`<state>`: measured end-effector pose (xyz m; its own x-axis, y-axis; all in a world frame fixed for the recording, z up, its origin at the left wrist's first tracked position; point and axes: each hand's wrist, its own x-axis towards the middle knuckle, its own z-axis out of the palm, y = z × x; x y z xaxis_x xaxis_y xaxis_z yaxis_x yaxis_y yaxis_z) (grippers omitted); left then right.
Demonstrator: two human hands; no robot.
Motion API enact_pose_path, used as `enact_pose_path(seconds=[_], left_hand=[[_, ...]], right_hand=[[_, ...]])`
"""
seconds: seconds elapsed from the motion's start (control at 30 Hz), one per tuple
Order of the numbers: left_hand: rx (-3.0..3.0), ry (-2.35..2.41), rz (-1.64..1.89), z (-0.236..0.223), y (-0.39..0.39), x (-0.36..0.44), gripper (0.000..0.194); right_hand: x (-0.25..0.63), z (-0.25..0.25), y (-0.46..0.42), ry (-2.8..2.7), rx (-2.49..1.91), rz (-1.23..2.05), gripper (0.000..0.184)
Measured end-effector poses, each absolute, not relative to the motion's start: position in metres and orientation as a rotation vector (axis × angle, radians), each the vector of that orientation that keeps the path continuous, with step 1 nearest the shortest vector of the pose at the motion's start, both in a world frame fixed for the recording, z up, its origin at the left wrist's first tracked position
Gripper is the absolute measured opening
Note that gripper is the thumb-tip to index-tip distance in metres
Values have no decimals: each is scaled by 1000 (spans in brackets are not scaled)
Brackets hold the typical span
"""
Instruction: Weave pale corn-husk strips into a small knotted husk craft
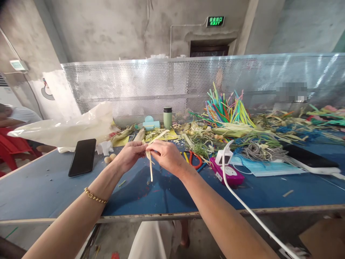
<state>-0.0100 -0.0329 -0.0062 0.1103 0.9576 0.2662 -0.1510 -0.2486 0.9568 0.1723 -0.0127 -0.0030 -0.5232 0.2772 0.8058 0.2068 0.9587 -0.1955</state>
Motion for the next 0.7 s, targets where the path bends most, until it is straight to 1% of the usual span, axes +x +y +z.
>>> enact_pose_path(seconds=[0.17,0.23,0.37,0.47,0.53,0.6,0.7], left_hand=[[1369,880,1306,-4,-35,-9,28],[1390,877,1293,-3,-36,-9,29],[1422,924,1292,-3,-36,-9,30],[1453,998,1345,-5,-35,-8,31],[1477,1028,1359,-5,-36,-7,31],[1515,1051,1353,-5,-36,-7,29],[1565,1076,1345,-3,-38,-7,28]], right_hand=[[173,-4,-13,-2095,-307,12,10],[173,-3,-15,-2099,-310,-10,11],[174,-1,-22,-2153,-358,-106,17],[175,0,-27,-2245,-401,-257,24],[175,-1,-30,-2300,-420,-300,29],[174,-2,-30,-2307,-453,-264,29],[173,-4,-28,-2188,-546,-124,21]])
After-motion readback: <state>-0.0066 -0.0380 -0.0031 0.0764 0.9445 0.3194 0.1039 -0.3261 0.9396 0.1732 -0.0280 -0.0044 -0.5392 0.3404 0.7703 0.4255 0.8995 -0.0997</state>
